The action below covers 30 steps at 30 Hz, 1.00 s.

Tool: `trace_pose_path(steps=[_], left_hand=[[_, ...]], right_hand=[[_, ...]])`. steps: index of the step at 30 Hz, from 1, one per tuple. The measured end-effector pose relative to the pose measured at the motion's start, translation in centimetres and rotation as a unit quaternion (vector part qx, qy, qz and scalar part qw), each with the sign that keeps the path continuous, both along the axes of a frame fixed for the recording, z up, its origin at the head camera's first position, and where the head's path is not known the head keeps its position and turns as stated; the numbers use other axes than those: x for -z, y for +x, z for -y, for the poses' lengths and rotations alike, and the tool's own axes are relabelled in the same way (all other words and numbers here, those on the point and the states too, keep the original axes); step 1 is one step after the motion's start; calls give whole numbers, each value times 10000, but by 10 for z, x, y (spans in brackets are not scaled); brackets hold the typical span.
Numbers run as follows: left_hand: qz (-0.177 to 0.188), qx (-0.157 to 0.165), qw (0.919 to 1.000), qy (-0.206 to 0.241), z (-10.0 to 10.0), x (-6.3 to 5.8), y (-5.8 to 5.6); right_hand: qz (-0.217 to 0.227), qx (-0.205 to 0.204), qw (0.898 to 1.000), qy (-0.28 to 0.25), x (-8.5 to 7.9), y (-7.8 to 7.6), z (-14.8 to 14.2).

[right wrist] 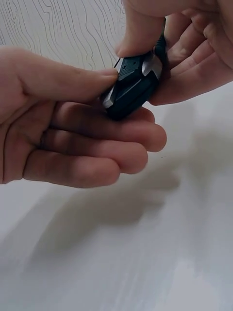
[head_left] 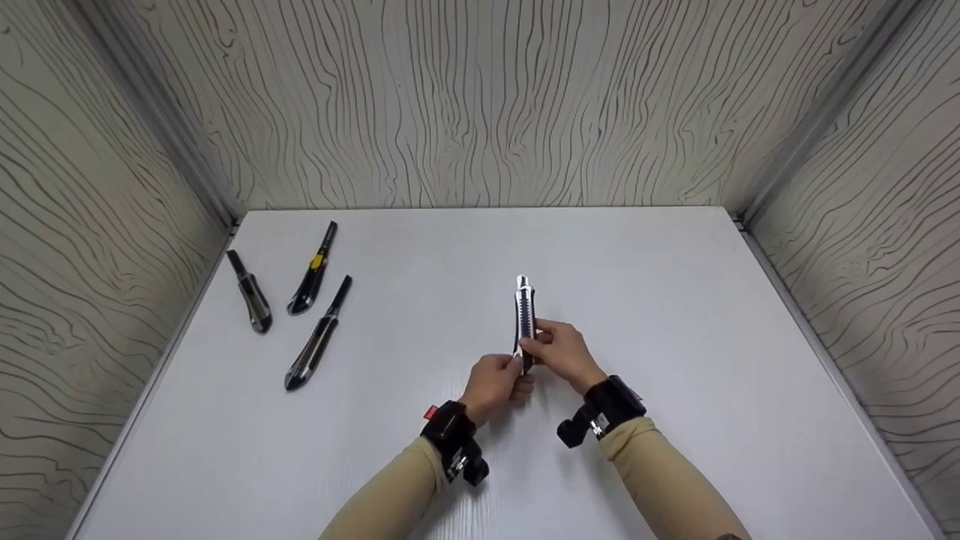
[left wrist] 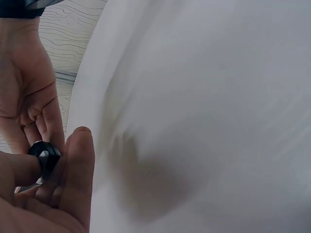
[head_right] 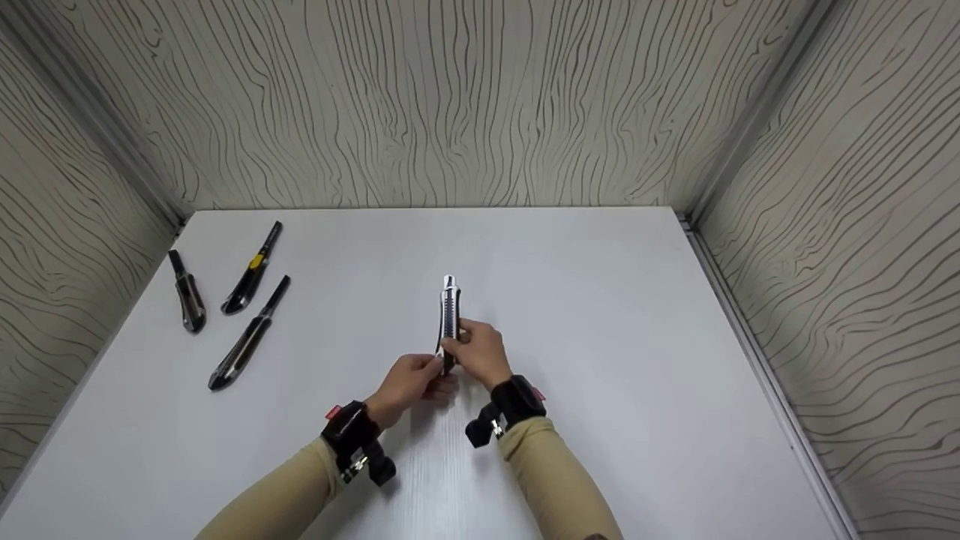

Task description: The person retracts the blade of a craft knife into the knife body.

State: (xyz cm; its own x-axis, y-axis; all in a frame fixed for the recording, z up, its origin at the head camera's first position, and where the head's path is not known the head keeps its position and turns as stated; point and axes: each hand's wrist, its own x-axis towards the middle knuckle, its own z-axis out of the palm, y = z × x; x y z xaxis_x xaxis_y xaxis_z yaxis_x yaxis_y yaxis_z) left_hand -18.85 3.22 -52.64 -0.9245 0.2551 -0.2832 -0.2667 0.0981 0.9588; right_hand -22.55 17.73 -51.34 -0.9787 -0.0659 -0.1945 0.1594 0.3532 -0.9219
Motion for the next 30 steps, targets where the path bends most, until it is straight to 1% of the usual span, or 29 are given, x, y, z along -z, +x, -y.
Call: trace_pose_path(steps=[5, 7, 14, 18, 22, 29, 30], left_hand=[[-29, 87, 9999, -108, -8, -2, -5], [-67, 120, 9996, -240, -13, -2, -7], [-241, 282, 9964, -767, -30, -6, -14], [-325, 369, 9938, -999, -42, -7, -17], [-370, 483, 9926, -1053, -52, -8, -21], [-557, 637, 9882, -1280, -65, -10, -24], [-521, 634, 9885, -1267, -66, -10, -24]], right_hand=[[-50, 56, 9996, 265, -1, -1, -8], [-61, 52, 9995, 319, -2, -1, -11], [20, 90, 9998, 153, -2, -4, -31], [71, 87, 9998, 160, -3, -5, -43], [171, 90, 9998, 112, -5, -7, -55], [269, 121, 9992, 261, -4, -11, -78], [301, 144, 9991, 267, -4, -12, -81]])
